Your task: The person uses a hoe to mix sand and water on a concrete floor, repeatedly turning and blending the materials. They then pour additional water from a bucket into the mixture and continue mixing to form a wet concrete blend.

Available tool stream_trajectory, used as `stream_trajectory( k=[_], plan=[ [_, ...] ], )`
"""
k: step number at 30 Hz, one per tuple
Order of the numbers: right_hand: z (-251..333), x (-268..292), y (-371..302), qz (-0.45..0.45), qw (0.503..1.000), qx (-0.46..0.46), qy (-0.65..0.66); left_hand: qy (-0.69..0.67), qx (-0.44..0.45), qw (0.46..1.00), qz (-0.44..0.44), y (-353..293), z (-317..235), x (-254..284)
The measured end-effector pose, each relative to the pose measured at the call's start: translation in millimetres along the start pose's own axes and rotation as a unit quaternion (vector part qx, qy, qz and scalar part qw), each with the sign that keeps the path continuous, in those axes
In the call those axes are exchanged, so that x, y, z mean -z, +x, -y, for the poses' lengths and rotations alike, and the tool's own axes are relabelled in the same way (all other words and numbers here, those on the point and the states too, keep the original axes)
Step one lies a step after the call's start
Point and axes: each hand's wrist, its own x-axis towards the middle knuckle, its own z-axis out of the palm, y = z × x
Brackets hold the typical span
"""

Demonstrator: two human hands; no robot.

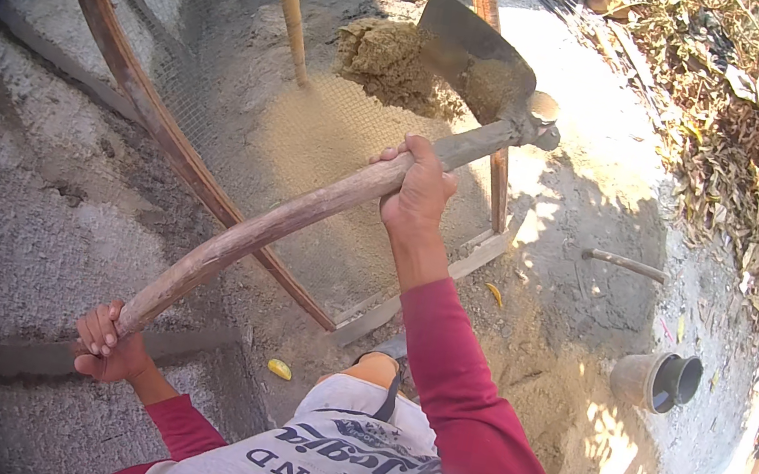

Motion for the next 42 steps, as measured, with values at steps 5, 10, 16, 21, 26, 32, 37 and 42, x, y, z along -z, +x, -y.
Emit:
stream_trajectory(
  k=[5,10,16,21,26,32,37,42],
  plan=[
    [24.4,-6.8,-10.0,0.093,0.995,0.008,-0.019,-0.109,0.089,0.95,-0.277,-84.6,60.3,60.4],
    [61.9,75.8,-21.1,-0.048,0.99,0.069,-0.112,-0.205,0.287,0.832,-0.429,-167.9,157.3,90.2],
    [100.9,229.0,-67.9,-0.267,0.953,0.095,-0.108,-0.143,0.502,0.738,-0.428,-211.9,182.9,64.7],
    [107.5,349.0,-121.1,-0.44,0.889,0.119,-0.027,-0.038,0.596,0.702,-0.389,-196.3,204.6,73.5],
    [98.6,432.0,-176.0,-0.594,0.792,0.131,0.047,0.424,0.474,0.716,-0.288,-153.6,271.1,41.4],
    [79.7,490.5,-250.1,-0.696,0.689,0.17,0.104,0.653,0.253,0.61,0.371,-84.3,314.0,-41.6],
    [59.5,549.3,-303.6,-0.732,0.639,0.164,0.169,0.453,0.3,0.392,0.742,-43.2,314.4,-135.3],
    [41.9,568.3,-295.0,-0.725,0.662,0.104,0.162,0.359,0.342,0.251,0.831,-72.7,313.3,-164.9]
  ],
)
